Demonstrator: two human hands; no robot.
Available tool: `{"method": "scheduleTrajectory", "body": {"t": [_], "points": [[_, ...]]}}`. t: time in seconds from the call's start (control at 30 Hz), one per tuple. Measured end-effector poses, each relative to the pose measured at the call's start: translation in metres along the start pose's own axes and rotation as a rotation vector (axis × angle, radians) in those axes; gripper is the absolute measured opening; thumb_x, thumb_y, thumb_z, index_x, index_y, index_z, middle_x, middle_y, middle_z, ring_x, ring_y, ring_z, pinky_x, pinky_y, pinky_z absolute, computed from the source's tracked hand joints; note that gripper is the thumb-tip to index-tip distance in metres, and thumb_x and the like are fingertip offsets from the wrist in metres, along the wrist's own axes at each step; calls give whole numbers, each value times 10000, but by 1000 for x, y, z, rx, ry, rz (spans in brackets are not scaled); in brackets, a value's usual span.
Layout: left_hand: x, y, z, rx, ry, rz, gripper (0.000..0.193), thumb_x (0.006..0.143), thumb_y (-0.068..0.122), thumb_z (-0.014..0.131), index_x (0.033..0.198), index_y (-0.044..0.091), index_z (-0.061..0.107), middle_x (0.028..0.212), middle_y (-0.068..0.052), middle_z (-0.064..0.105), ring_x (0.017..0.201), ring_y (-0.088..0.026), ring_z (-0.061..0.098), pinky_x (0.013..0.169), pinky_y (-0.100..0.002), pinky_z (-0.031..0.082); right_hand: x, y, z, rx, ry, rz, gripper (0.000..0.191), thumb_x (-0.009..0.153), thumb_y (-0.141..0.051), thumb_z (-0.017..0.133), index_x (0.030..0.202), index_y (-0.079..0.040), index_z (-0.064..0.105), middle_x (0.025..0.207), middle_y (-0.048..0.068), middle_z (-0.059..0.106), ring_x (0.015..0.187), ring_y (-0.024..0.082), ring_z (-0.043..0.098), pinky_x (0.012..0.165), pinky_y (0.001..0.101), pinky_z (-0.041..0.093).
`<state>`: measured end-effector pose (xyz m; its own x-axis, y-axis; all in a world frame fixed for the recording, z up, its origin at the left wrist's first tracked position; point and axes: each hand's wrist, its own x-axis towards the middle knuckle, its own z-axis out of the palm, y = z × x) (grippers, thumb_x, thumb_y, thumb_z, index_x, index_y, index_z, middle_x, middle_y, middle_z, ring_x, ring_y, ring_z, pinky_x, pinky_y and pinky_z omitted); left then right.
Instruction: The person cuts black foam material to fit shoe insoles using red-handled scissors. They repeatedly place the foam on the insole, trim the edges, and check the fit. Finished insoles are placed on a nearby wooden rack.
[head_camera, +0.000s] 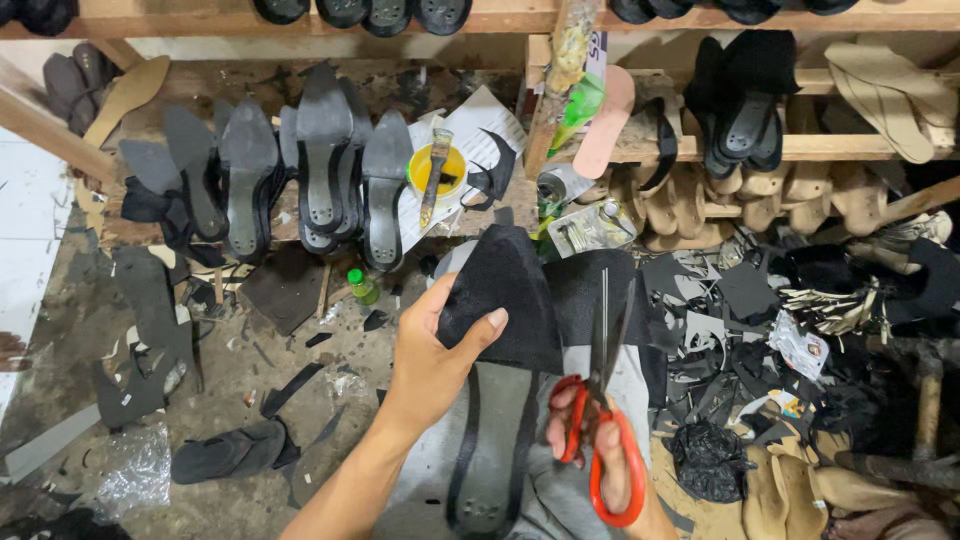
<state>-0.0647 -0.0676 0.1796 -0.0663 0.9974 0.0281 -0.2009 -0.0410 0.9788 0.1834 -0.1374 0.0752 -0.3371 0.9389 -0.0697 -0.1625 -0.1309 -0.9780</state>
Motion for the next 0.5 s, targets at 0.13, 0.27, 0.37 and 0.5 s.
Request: {"method": "scheduleTrajectory", "body": {"t": [0.13,0.27,0.37,0.5], "points": [[2,-14,11,-393,-6,-102,533,884,44,725,1387,27,549,1256,-9,640,1094,-70,626,918,-249,550,4,30,-3,441,-56,170,805,971,-689,484,1279,53,523,810,240,717,598,211,615,502,272,432],[1,-35,28,-690,-134,-58,734,915,43,746,1544,49,366,1373,-58,591,1197,-125,601,1007,-264,512,3,48,13,430,-119,239,583,915,-379,746,1094,84,441,860,171,634,626,256,641,509,359,503],[-5,-42,30,-705,-220,-84,825,985,89,743,1653,125,261,1318,-118,581,1051,-178,599,889,-301,508,1,38,23,347,-101,154,661,809,-267,817,1301,11,473,820,142,682,616,203,668,522,309,523],[-15,-34,27,-732,-264,-192,821,950,396,663,1612,274,194,1358,-104,575,1061,-235,655,884,-352,555,8,8,22,233,-125,94,570,775,-208,845,1176,23,512,854,129,710,625,166,647,535,287,513]]}}
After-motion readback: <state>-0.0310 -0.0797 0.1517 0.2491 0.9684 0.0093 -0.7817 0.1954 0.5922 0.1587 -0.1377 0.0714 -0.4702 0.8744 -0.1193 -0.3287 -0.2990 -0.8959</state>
